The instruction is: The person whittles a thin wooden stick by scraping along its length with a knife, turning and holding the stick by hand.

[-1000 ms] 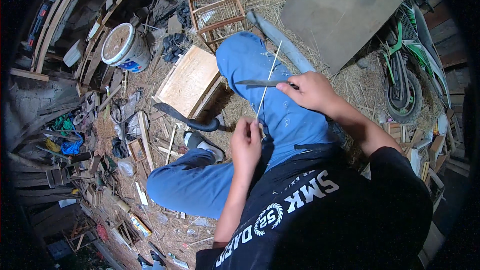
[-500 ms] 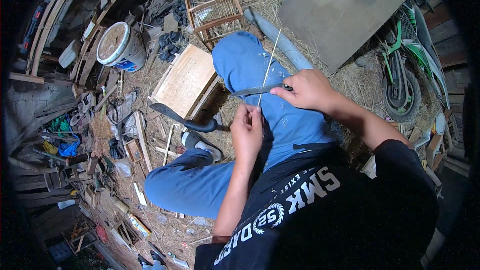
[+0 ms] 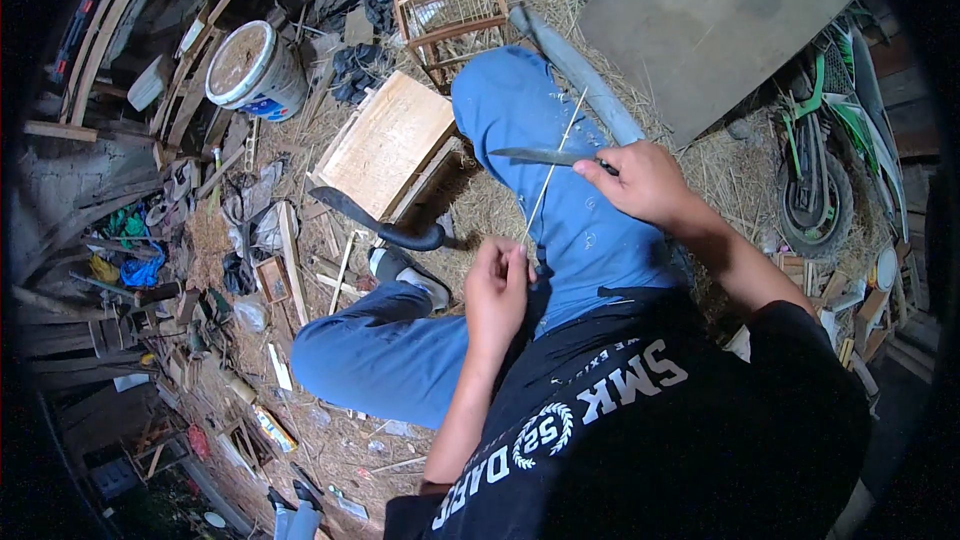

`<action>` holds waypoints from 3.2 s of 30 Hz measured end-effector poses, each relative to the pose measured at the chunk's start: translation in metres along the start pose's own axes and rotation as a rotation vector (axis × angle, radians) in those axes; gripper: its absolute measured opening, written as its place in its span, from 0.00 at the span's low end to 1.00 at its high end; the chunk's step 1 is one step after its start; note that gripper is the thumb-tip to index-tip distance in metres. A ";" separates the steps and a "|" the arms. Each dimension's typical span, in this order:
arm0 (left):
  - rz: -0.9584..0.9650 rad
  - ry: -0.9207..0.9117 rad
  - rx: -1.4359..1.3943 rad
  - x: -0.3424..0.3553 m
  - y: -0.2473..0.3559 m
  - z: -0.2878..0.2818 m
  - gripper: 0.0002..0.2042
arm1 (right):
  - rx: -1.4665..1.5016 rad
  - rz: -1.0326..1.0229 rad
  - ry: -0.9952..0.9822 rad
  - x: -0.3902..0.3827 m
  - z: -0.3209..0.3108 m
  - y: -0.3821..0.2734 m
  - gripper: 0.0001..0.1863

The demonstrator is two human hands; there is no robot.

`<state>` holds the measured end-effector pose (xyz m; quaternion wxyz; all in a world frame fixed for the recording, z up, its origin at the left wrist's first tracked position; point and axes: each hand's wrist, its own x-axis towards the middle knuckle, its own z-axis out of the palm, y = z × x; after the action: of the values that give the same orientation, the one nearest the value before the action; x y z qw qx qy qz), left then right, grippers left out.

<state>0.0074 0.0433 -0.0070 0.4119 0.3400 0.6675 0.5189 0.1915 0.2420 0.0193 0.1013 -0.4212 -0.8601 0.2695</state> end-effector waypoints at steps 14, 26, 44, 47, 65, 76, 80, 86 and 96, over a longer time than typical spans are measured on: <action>0.039 0.026 -0.007 0.056 0.027 0.039 0.07 | -0.127 -0.140 -0.010 0.000 -0.001 -0.013 0.34; -0.053 -0.033 -0.180 0.068 0.028 0.042 0.06 | -0.157 -0.104 -0.061 0.006 -0.005 -0.015 0.36; 0.010 -0.041 -0.059 0.045 0.004 0.027 0.08 | -0.186 0.002 -0.112 0.007 -0.007 -0.016 0.35; -0.036 -0.033 -0.086 0.029 0.006 0.018 0.08 | -0.184 0.022 -0.106 0.006 -0.011 -0.016 0.35; 0.061 0.026 -0.016 0.044 0.018 0.029 0.09 | -0.178 -0.091 -0.023 0.000 0.000 -0.024 0.36; -0.039 -0.005 0.000 -0.006 -0.010 -0.004 0.08 | -0.206 -0.039 -0.059 0.004 -0.010 -0.017 0.37; -0.059 0.005 0.027 -0.045 -0.023 -0.029 0.08 | -0.150 0.006 -0.048 0.005 -0.008 -0.012 0.36; -0.113 0.002 -0.126 -0.024 -0.012 -0.007 0.08 | -0.118 -0.028 -0.058 0.004 -0.008 -0.014 0.35; -0.081 -0.002 0.065 -0.032 -0.004 -0.023 0.08 | -0.120 0.023 -0.029 0.008 -0.013 -0.013 0.33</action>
<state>0.0001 0.0049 -0.0021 0.4219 0.3263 0.6970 0.4792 0.1826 0.2466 0.0372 0.0604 -0.4322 -0.8712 0.2246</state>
